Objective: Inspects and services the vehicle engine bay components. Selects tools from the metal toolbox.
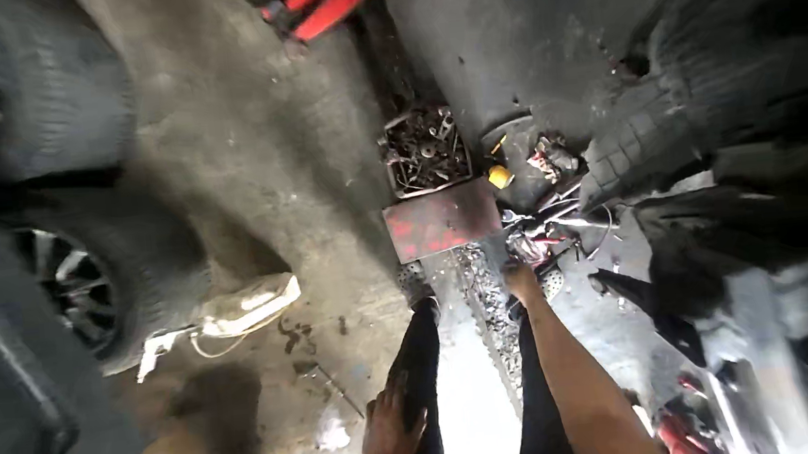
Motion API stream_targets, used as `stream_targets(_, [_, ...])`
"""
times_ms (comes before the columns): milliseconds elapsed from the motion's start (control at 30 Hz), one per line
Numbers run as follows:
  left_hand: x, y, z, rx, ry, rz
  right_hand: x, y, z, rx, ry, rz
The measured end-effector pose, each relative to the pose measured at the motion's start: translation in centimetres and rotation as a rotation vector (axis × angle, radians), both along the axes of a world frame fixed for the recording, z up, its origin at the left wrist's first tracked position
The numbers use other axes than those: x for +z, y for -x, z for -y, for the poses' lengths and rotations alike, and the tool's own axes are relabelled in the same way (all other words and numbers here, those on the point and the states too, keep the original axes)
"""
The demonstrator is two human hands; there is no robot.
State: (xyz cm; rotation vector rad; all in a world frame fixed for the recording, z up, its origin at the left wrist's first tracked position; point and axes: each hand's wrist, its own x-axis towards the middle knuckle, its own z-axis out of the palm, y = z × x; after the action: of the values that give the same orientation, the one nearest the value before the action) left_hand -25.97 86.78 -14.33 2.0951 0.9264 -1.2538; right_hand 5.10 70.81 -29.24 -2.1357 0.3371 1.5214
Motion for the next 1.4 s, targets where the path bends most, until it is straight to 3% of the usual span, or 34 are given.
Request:
stream_targets(100, [-0.5,1.1,-0.8,-0.05,-0.034,-0.032,-8.3,-0.9,-1.0,0.015,0.087,0.003])
stream_targets(200, [-1.9,0.4,-1.6,-0.065,-0.152,-0.011,-15.3,-1.6,-2.1,-0.14,0.112,0.055])
stream_targets(300, [-2.8,0.0,-2.3,-0.138,-0.129,-0.063,-18.5,-3.5,-3.9,-0.223,0.098,0.026])
stream_targets(433, [-3.2,0.7,-2.5,-0.152,-0.107,-0.043,-21.5,-3.6,-4.0,-0.139,0.152,0.092])
stream_targets(600, [-3.5,1.0,-1.8,-0.128,-0.139,-0.04,-18.4,-4.3,-4.5,-0.19,0.22,0.188])
stream_targets(733, [-3.7,0.7,-1.3,-0.097,-0.13,-0.022,-12.2,-6.9,-5.4,-0.377,0.033,0.351])
stream_targets(800, [-4.1,1.7,-0.6,-0.123,-0.165,0.019,-10.7,-8.8,-6.3,-0.447,-0.119,0.409])
stream_targets(933, [-4.9,2.3,-0.1,-0.122,-0.148,0.048,-11.5,-13.7,-10.0,-0.517,-0.391,0.435])
stream_targets(1033, [-5.1,2.3,0.5,-0.104,-0.146,0.023,-13.0,-16.4,-12.9,-0.452,-0.454,0.427])
stream_targets(1133, [-5.5,2.4,1.2,-0.12,-0.156,-0.029,-14.0,-17.6,-15.2,-0.331,-0.425,0.442])
stream_targets(1233, [-5.7,2.6,1.5,-0.122,-0.175,-0.004,-14.8,-17.5,-15.7,-0.338,-0.404,0.452])
stream_targets(1333, [-5.6,2.3,1.3,-0.113,-0.156,-0.032,-15.9,-15.1,-14.3,-0.329,-0.34,0.559])
stream_targets(1400, [-5.5,1.9,0.8,-0.109,-0.125,-0.096,-16.3,-12.0,-12.8,-0.214,-0.223,0.6])
